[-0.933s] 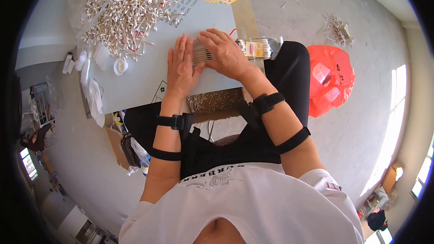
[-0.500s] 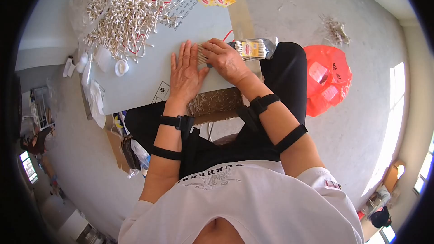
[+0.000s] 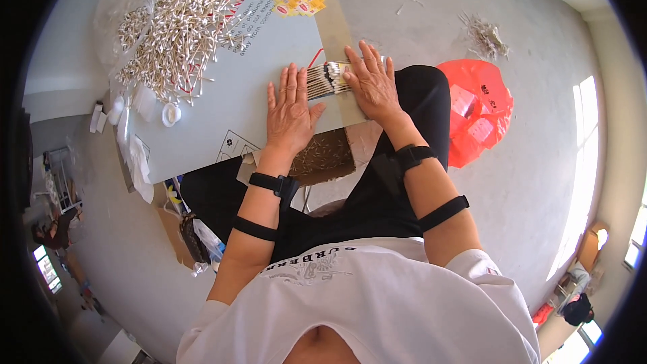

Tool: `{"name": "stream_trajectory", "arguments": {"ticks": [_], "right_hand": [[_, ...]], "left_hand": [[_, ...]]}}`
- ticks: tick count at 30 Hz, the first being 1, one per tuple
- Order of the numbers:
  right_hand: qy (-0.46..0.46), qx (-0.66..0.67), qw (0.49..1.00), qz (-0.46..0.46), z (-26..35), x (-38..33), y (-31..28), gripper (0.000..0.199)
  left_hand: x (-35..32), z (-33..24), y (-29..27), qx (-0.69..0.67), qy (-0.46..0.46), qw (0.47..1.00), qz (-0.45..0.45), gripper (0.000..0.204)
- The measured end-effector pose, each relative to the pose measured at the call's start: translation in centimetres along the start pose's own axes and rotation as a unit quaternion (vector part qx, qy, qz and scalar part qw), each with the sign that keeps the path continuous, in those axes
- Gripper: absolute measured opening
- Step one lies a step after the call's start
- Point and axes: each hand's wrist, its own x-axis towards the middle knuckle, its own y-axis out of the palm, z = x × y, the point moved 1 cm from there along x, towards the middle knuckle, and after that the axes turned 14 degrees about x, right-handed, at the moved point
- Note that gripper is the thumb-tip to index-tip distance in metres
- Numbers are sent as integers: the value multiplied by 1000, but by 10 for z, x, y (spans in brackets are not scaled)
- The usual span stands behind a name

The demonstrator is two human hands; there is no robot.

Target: Aligning small white sticks and placing them into plastic packaging.

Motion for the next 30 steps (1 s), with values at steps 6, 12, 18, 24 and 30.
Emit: {"name": "stream_trajectory", "arguments": {"ticks": [6, 12, 18, 24, 30], "right_hand": [[0, 50, 999, 4, -4, 0, 2, 53], [37, 230, 952, -201, -20, 6, -6, 49], [245, 667, 686, -159, -30, 19, 8, 39], [200, 643, 720, -169, -21, 18, 15, 38], [215, 657, 709, -140, -35, 16, 15, 38]], "left_hand": [[13, -34, 3, -27, 17, 999, 5, 79], [22, -39, 8, -99, 2, 994, -40, 68], [33, -44, 12, -414, -93, 883, -202, 57], [44, -74, 19, -577, -139, 780, -198, 64], [51, -68, 17, -721, -181, 645, -179, 64]]}}
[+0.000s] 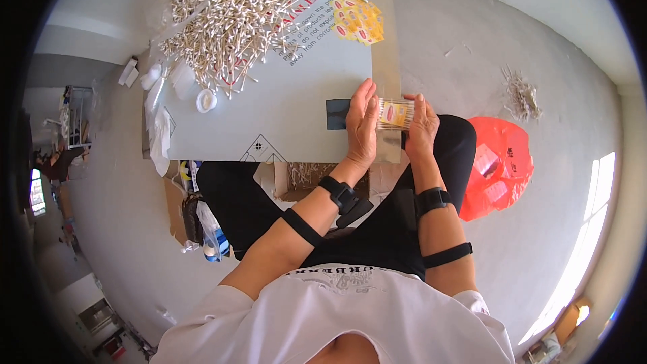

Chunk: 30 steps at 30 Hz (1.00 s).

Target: Aligning small white sticks and placing them into plastic packaging.

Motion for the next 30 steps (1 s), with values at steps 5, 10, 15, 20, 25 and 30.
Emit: {"name": "stream_trajectory", "arguments": {"ticks": [5, 10, 15, 20, 25, 30], "right_hand": [[-258, -248, 928, -104, 7, 0, 6, 34], [-274, -356, 890, 74, 21, -15, 75, 18], [-150, -344, 912, 166, -21, 29, 165, 13], [-174, -409, 887, 129, -55, 58, 206, 12], [-165, -406, 884, 162, -58, 73, 202, 12], [-183, -400, 884, 158, -58, 61, 195, 11]], "left_hand": [[56, -17, -80, 462, 281, 826, -160, 42], [112, -42, -164, 611, 210, 734, -208, 17], [126, -42, -144, 625, 154, 754, -128, 15], [126, -35, -130, 680, 156, 688, -201, 11], [110, -33, -141, 688, 144, 692, -167, 10], [59, -43, -154, 661, 170, 725, -93, 8]]}}
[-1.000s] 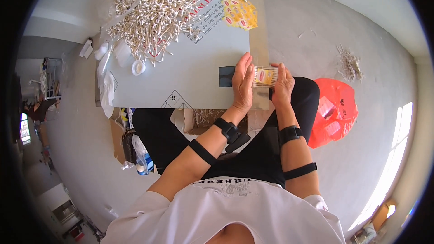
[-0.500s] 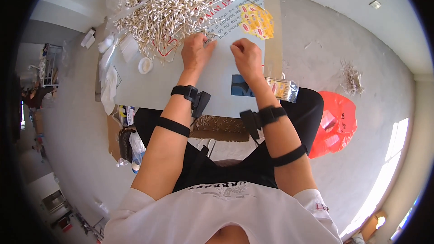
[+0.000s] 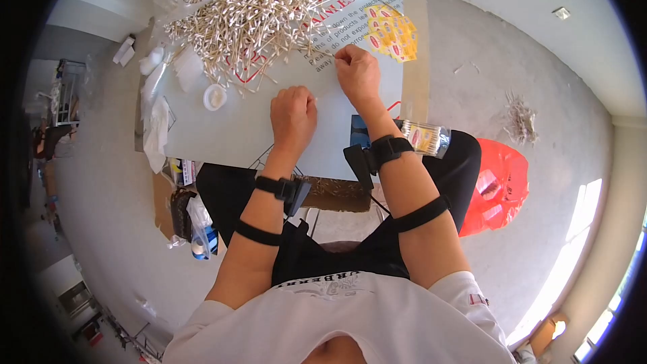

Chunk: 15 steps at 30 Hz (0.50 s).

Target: Aligning small white sticks and placing them into plastic packaging.

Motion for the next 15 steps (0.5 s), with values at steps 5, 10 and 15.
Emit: {"name": "stream_trajectory", "arguments": {"ticks": [5, 10, 15], "right_hand": [[-11, 10, 999, 28, 13, 1, 7, 11], [-76, -188, 979, 36, 26, -7, 25, 19], [-43, -229, 970, 67, 20, 2, 27, 15]], "left_hand": [[-42, 9, -35, -69, 161, 974, 142, 12], [-45, 8, -59, -47, 233, 927, 291, 14], [-35, 11, -48, -88, 138, 928, 334, 16]]}}
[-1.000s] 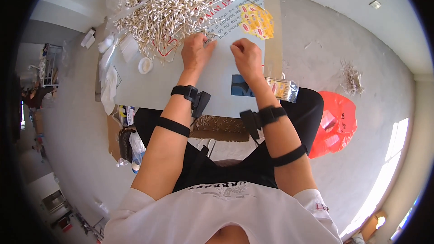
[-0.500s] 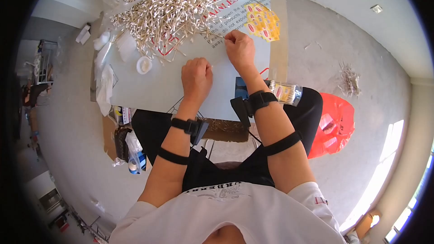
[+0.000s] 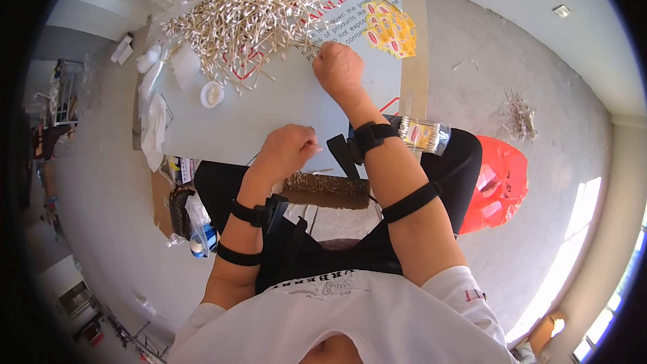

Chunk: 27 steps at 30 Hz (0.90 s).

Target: Aligning small white sticks and placing them into plastic packaging.

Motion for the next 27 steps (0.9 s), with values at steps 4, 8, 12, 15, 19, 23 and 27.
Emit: {"name": "stream_trajectory", "arguments": {"ticks": [4, 8, 12, 15, 19, 23, 27], "right_hand": [[75, 77, 994, 18, -12, 3, -14, 12], [57, 141, 988, -15, -20, 7, -19, 14], [41, 190, 980, -28, -19, 9, -14, 19], [-49, 49, 996, -60, 2, 6, -4, 24], [-89, -48, 995, -5, -2, 13, 5, 15], [-56, -31, 998, 8, -4, 1, -4, 9], [-49, 14, 999, 4, -12, -21, -16, 8]], "left_hand": [[10, 19, -2, -106, -73, 987, -95, 14], [10, 9, -8, -50, 18, 995, -81, 11], [-5, -17, 4, 73, 139, 987, -17, 11], [-11, -17, 8, 54, 133, 986, 84, 14], [4, 1, 3, -19, 40, 997, -61, 14], [24, 47, -8, -13, -76, 956, -284, 26], [50, 68, -16, 87, -123, 916, -371, 34]]}}
